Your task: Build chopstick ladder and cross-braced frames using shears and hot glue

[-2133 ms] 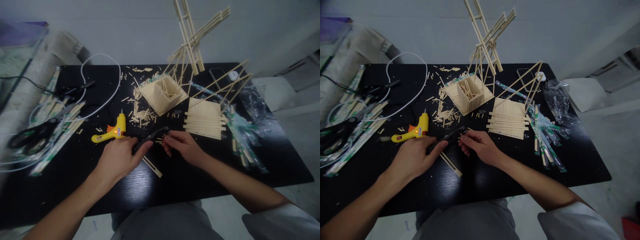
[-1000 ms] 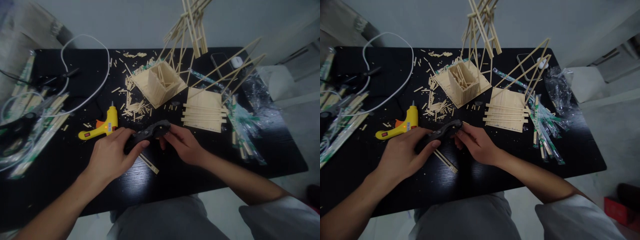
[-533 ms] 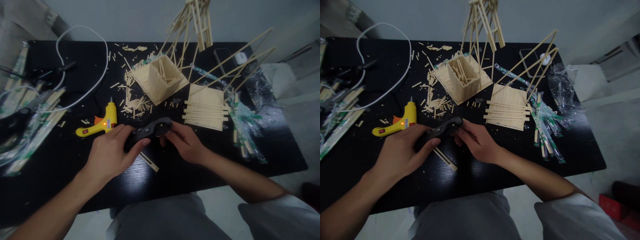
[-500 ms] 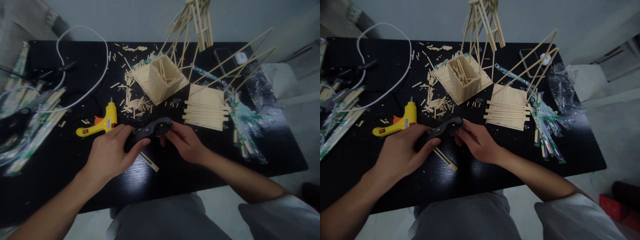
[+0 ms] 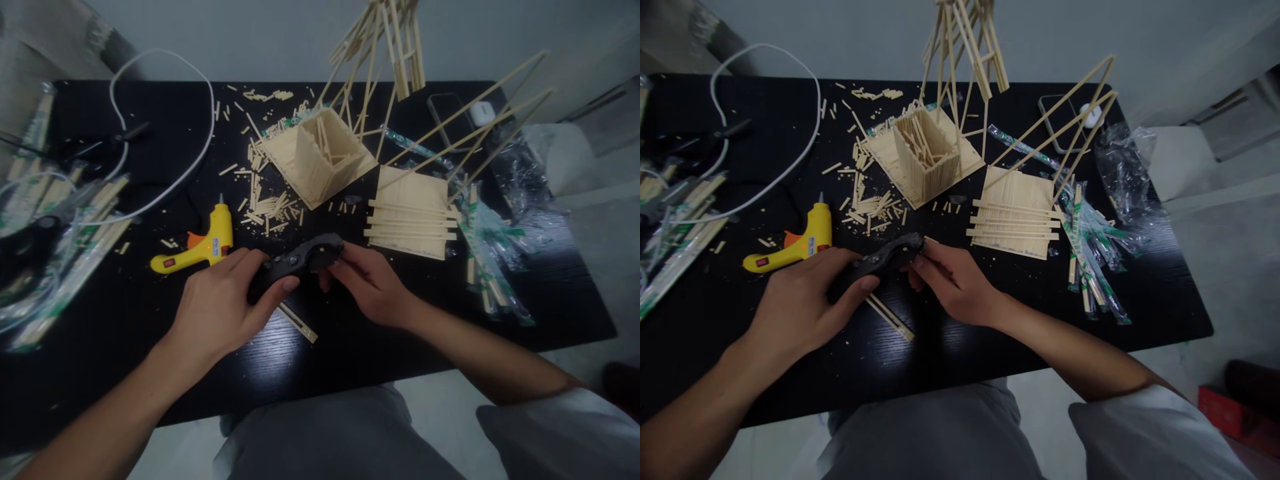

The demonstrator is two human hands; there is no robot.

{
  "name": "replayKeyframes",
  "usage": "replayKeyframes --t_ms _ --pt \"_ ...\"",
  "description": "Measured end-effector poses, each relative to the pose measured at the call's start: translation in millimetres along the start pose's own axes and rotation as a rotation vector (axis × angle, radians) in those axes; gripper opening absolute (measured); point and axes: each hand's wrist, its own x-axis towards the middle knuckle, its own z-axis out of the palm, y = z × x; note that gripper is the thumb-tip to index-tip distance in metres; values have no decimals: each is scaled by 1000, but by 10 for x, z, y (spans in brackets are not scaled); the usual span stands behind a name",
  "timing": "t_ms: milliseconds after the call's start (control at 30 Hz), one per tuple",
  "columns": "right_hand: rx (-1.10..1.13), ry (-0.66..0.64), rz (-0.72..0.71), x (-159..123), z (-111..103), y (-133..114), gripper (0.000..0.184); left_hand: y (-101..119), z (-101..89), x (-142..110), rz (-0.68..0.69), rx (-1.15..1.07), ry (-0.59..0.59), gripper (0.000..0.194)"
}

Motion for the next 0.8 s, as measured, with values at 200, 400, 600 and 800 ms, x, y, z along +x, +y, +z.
replayKeyframes --t_ms 200,400,600,800 --pt "-12 -6 -4 -1 -5 3 32 2 -9 0 2 -10 -24 64" --pt "-3 -2 -31 0 -4 22 32 -10 -3 -7 27 -5 -7 65" --pt "-29 -2 -35 -4 -12 14 29 -26 19 -10 65 8 30 70" --pt "-32 -2 -46 -3 -14 17 29 -13 7 -16 61 3 18 76"
